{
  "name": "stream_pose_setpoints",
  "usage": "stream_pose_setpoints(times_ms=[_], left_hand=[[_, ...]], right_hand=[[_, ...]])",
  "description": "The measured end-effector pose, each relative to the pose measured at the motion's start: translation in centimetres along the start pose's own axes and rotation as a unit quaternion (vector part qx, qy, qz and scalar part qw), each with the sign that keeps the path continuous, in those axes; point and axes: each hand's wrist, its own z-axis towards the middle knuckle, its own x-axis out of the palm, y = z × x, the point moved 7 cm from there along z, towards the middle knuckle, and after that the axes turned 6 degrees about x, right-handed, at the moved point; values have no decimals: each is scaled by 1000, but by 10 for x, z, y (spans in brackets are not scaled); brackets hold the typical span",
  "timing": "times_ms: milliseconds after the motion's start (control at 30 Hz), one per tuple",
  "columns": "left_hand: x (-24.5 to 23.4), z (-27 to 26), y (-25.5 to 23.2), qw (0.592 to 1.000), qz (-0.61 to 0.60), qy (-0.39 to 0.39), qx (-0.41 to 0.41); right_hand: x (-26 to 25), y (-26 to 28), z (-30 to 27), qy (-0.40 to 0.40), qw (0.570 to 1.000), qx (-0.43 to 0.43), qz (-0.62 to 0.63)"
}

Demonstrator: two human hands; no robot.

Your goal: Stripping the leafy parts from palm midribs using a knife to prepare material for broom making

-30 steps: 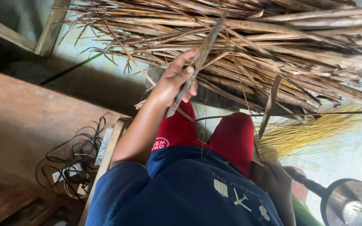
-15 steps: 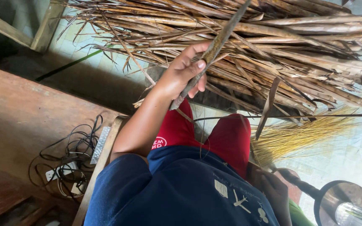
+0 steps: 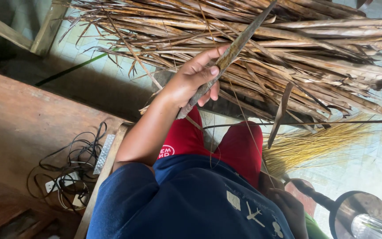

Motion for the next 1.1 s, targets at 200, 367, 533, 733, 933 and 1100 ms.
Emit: stream_pose_setpoints(times_ms=[200, 367, 533, 733, 933, 1100], left_hand=[[11, -8, 10, 999, -1, 29, -23], [40, -19, 42, 997, -64, -6, -39], [64, -28, 73, 992, -106, -26, -65], [75, -37, 73, 992, -98, -27, -78], [80, -39, 60, 992, -88, -5, -94], [85, -40, 56, 984, -136, 3, -113]], right_hand=[[6, 37, -6, 48, 998, -27, -3], [34, 109, 17, 72, 982, -172, -19], [45, 222, -2, 37, 902, -412, 122], [31, 297, -46, -111, 829, -548, 19], [29, 297, -43, -112, 831, -543, 43], [27, 304, -68, -198, 761, -617, 38]])
